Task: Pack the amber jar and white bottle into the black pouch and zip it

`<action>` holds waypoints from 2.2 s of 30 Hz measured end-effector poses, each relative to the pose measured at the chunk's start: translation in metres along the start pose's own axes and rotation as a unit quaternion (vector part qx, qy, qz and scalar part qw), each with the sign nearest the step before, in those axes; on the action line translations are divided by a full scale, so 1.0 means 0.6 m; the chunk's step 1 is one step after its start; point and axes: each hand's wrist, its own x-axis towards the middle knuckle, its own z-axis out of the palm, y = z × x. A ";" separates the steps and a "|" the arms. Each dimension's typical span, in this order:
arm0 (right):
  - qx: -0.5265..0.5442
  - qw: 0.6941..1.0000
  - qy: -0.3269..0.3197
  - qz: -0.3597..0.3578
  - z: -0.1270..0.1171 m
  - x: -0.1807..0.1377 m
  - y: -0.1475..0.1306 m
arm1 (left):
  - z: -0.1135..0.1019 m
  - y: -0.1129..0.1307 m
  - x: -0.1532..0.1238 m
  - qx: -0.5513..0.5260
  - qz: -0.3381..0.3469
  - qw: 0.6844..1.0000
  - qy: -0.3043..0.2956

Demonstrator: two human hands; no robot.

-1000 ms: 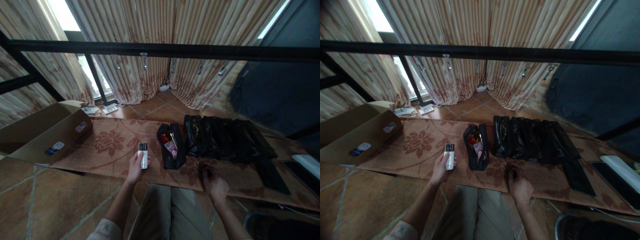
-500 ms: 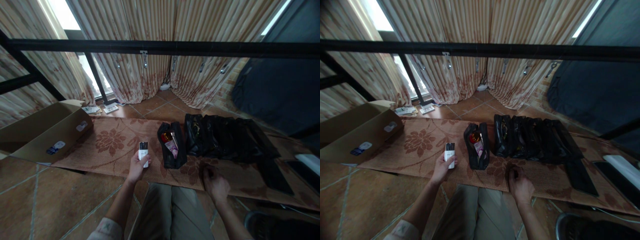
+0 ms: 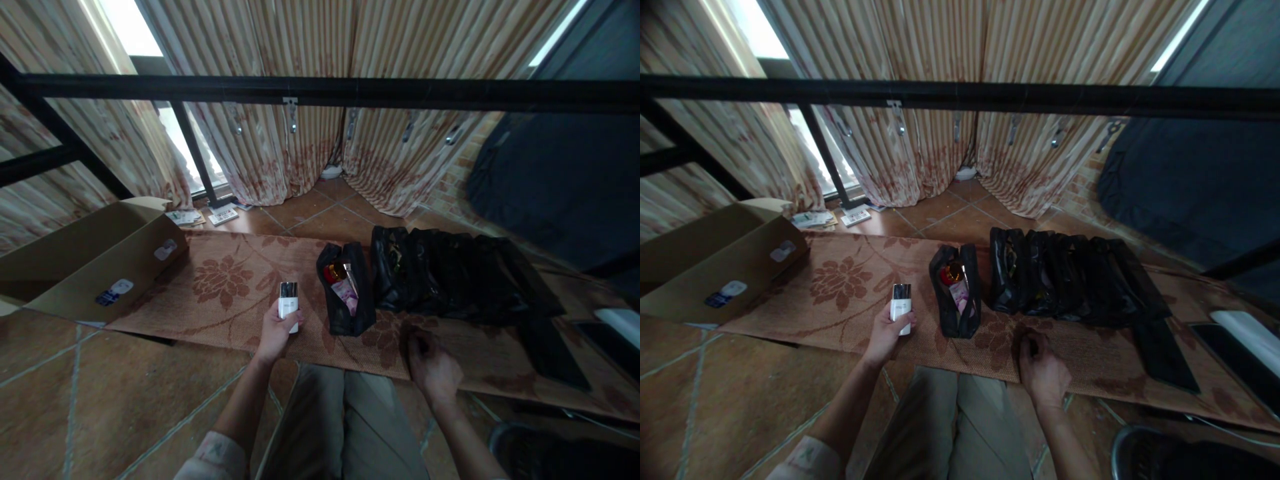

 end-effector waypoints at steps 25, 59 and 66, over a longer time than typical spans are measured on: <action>0.003 1.000 0.005 -0.009 0.003 -0.001 0.003 | -0.007 -0.010 0.006 -0.022 0.005 1.000 0.000; -0.004 1.000 0.008 -0.005 -0.001 -0.002 -0.001 | -0.010 -0.024 0.010 -0.089 0.006 0.996 0.013; 0.000 1.000 0.007 -0.001 -0.002 -0.003 0.001 | -0.006 -0.016 0.007 -0.091 -0.007 0.995 0.033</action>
